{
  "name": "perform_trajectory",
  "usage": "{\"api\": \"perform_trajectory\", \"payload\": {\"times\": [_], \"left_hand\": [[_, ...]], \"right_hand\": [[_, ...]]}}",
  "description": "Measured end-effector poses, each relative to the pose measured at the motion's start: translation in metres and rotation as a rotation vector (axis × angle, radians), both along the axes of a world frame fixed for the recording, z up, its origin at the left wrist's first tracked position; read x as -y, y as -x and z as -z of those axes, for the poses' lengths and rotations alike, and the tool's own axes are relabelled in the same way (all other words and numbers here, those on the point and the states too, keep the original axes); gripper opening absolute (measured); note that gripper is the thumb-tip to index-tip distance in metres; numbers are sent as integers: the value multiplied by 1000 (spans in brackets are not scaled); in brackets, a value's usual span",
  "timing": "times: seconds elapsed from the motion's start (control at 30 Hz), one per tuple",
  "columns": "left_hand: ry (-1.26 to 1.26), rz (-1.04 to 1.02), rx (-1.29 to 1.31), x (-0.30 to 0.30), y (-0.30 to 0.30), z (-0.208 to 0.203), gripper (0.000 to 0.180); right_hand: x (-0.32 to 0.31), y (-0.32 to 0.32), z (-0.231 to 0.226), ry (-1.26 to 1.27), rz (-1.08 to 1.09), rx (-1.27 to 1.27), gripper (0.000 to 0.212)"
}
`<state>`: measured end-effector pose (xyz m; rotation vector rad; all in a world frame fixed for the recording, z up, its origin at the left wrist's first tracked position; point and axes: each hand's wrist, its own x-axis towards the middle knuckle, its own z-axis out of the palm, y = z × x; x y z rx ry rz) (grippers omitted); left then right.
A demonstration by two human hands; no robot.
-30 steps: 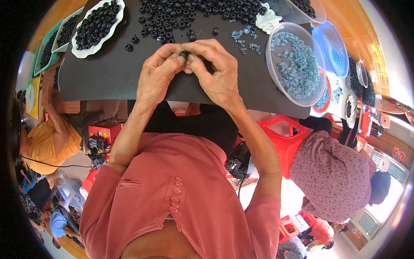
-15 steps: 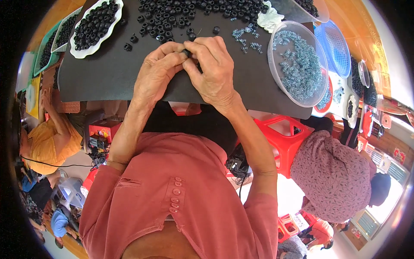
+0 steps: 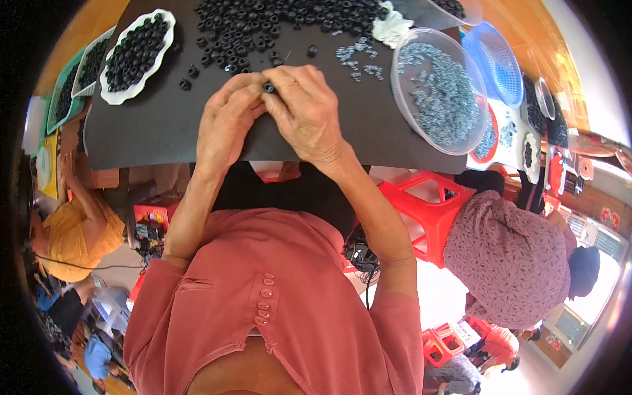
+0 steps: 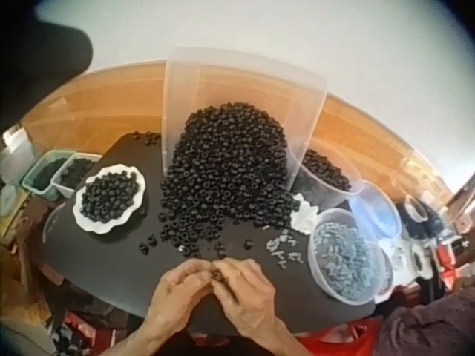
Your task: The person assembles plastic cord locks at a table by inserting small springs and inner pieces into plastic housings by hand.
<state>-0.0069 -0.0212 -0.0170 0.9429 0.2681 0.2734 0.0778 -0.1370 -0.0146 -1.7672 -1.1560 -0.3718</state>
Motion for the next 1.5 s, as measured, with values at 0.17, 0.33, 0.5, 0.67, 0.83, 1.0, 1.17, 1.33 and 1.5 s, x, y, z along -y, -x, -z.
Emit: {"api": "perform_trajectory", "payload": {"times": [0.17,0.33,0.5,0.67,0.83,1.0,1.17,1.33,1.5], "left_hand": [[-174,-96,9,-2,16,3,21],[-422,-53,-35,3,18,-3,17],[-374,-48,20,5,16,0,16],[-460,8,-50,0,20,-2,16],[-421,-30,-45,5,16,-3,12],[-415,-38,-41,3,19,-1,12],[-410,-32,-3,3,18,-2,13],[-420,-15,-26,3,17,-2,13],[-446,-11,-43,2,17,-1,13]], "right_hand": [[17,-14,-13,43,16,-12,25],[51,-138,-76,29,422,22,19],[61,-206,-81,9,531,224,19],[12,-131,-51,248,101,16,16],[-16,-121,-19,413,-47,203,17],[-20,-103,-35,462,-129,-198,17],[0,-142,-30,502,128,159,20],[0,-133,-24,523,39,145,20],[3,-130,-35,356,117,-105,17]]}}
